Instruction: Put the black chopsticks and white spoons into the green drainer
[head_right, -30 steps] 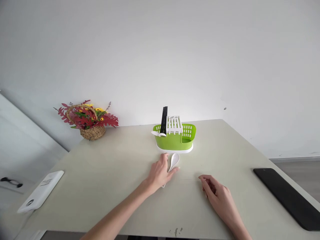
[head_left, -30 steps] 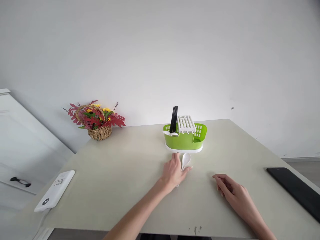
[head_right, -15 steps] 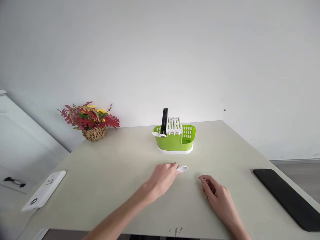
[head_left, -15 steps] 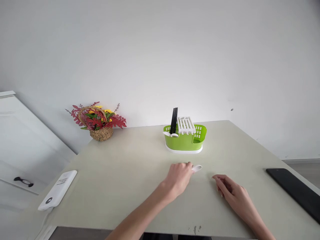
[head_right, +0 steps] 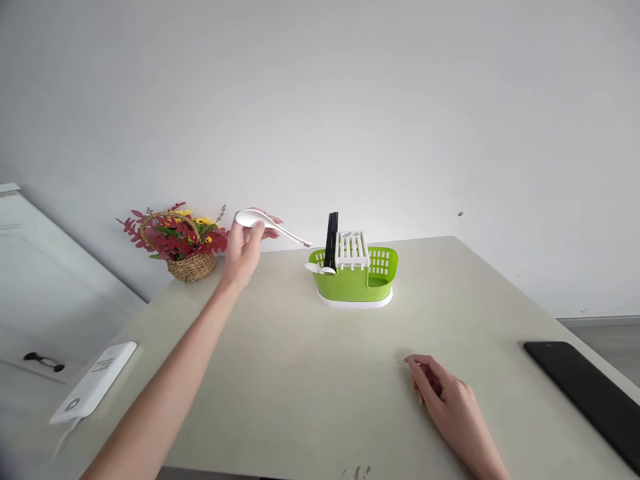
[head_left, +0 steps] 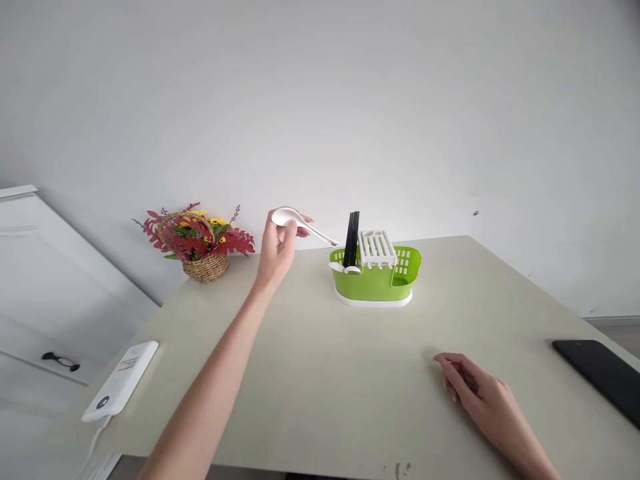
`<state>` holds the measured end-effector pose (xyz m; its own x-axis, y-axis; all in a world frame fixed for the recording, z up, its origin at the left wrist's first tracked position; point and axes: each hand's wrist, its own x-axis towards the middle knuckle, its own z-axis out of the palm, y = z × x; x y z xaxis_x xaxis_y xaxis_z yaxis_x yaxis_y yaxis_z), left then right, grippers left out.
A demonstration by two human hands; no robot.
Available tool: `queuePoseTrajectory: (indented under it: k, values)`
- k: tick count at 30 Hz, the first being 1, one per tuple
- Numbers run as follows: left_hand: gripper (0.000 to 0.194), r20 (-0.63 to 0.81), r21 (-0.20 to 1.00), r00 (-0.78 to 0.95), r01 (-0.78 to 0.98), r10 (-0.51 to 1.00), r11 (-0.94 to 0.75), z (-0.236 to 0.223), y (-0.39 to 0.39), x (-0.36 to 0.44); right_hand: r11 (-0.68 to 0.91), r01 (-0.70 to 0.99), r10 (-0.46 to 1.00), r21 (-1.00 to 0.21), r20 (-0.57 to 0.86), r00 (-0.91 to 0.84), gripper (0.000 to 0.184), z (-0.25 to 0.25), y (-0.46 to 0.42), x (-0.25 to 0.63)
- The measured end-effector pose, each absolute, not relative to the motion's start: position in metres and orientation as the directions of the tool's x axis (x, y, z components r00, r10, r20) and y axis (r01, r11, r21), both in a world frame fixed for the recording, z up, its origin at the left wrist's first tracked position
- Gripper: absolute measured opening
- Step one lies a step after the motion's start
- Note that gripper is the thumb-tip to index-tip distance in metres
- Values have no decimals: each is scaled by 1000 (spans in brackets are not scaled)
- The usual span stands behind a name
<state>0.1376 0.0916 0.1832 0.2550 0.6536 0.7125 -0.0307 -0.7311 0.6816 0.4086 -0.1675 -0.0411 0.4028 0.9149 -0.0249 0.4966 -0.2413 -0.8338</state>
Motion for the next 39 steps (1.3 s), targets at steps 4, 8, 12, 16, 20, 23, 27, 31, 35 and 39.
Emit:
queuePoseTrajectory:
  k: [4, 8, 12, 16, 20, 23, 27, 31, 35, 39]
  values:
    - [20, 594, 794, 334, -102, 731, -599, 151, 132, 151, -242, 487, 913, -839, -27, 407, 50, -43, -166, 409]
    - [21, 458, 888, 376, -151, 805, -435, 120, 146, 156, -245, 493, 910, -835, -22, 414, 50, -47, -166, 410]
    - [16, 335, 941, 465, -205, 819, -269, 97, 150, 156, -230, 505, 910, -832, 0, 415, 50, -52, -165, 414]
    - [13, 271, 962, 542, -191, 795, -197, 84, 156, 158, -220, 523, 923, -823, -3, 384, 48, -56, -164, 418]
    - [12, 211, 977, 606, -102, 767, -188, 78, 162, 161, -264, 499, 900, -825, -24, 436, 50, -55, -164, 415]
    - [15, 190, 981, 634, -87, 750, -174, 76, 164, 161, -286, 484, 889, -827, -41, 456, 52, -54, -165, 413]
    - [24, 189, 981, 578, -83, 794, -173, 72, 166, 156, -295, 479, 887, -827, -50, 459, 52, -54, -165, 412]
    - [28, 194, 981, 255, -55, 947, -187, 59, 169, 143, -283, 494, 889, -822, -32, 456, 50, -54, -166, 413]
    - [22, 158, 985, 81, 49, 984, -163, 32, 161, 114, -269, 522, 902, -810, -22, 431, 50, -55, -166, 414]
    - [14, 152, 973, 91, 161, 984, -165, 3, 128, 80, -226, 585, 887, -779, 84, 454, 48, -49, -154, 402]
